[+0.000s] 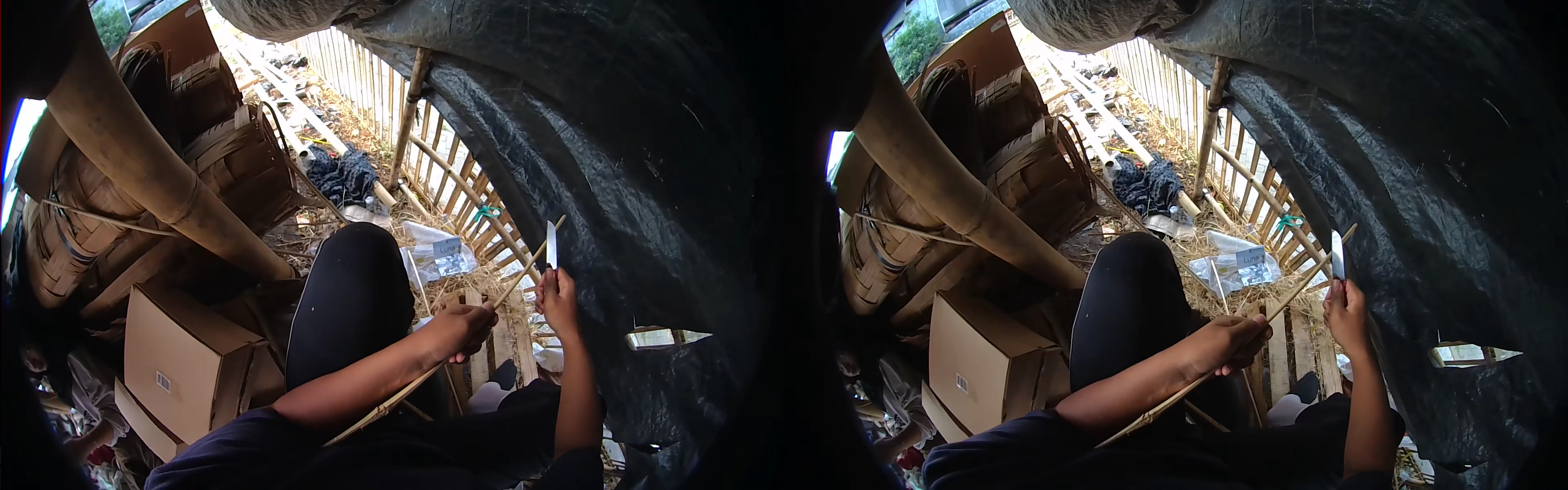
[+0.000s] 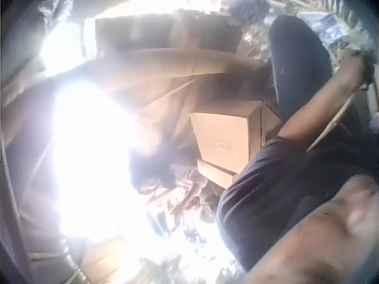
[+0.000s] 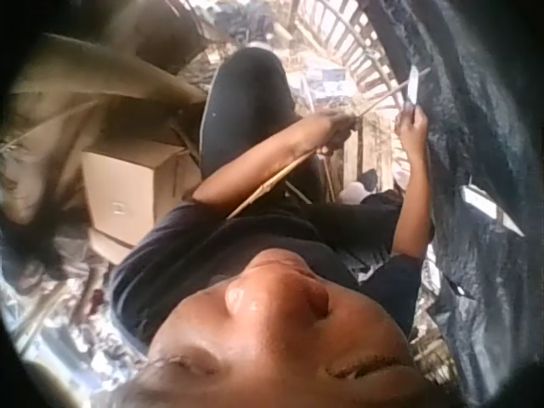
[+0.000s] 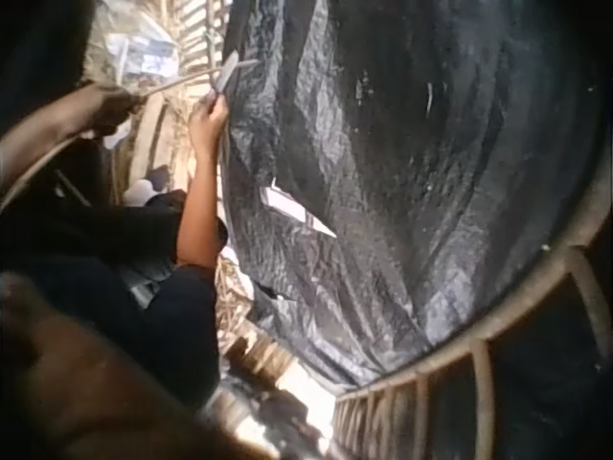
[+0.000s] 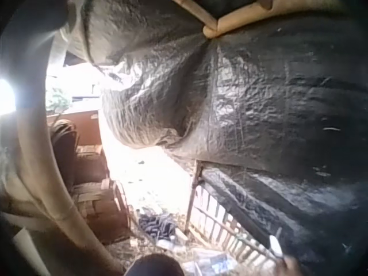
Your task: The person shaves the surface of a thin bamboo stick using a knife, repeatedly scraping the blade along the wood while rotating the stick by hand.
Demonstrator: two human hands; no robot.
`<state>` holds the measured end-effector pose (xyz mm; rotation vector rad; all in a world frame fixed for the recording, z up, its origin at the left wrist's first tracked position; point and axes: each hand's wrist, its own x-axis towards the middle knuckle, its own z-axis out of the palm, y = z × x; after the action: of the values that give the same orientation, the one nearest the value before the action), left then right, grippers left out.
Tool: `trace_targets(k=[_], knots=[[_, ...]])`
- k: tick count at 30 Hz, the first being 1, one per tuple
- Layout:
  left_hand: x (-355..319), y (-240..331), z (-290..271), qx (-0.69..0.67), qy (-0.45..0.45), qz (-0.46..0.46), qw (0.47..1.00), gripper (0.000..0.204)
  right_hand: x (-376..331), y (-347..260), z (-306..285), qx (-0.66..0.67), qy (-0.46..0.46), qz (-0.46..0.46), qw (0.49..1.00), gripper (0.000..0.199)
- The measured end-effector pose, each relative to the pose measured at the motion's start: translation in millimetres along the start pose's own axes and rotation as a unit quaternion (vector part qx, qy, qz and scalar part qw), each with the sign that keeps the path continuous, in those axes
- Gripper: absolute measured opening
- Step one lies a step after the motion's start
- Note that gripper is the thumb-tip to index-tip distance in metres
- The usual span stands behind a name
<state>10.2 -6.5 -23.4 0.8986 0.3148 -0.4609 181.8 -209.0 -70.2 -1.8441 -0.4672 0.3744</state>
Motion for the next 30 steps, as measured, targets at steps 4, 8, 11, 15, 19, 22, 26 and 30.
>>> trace_targets(k=[4,8,11,15,19,22,26,30], knots=[[-7,14,5,0.02,-0.03,0.001,0.999,0.037,-3,-25,-15,-0.036,0.038,-0.007,0.999,0.034],[-9,18,7,0.006,-0.033,-0.029,0.999,0.037,8,-40,-24,-0.096,0.117,-0.024,0.988,0.036],[-4,15,16,0.033,-0.023,-0.051,0.998,0.038,25,-39,-33,-0.159,0.136,-0.044,0.977,0.041],[-6,20,21,0.077,0.014,-0.06,0.995,0.04,36,-37,-47,-0.253,0.096,-0.024,0.962,0.047],[3,19,17,0.042,-0.008,-0.062,0.997,0.042,42,-30,-55,-0.15,0.105,0.004,0.983,0.055],[-3,24,25,0.086,0.005,-0.05,0.995,0.043,46,-31,-66,-0.188,0.129,-0.02,0.973,0.06],[0,20,24,0.079,-0.008,-0.058,0.995,0.043,46,-39,-59,-0.244,0.092,0.052,0.964,0.063],[2,18,22,0.046,0.02,-0.056,0.997,0.038,43,-36,-42,-0.229,0.096,0.043,0.968,0.058]])
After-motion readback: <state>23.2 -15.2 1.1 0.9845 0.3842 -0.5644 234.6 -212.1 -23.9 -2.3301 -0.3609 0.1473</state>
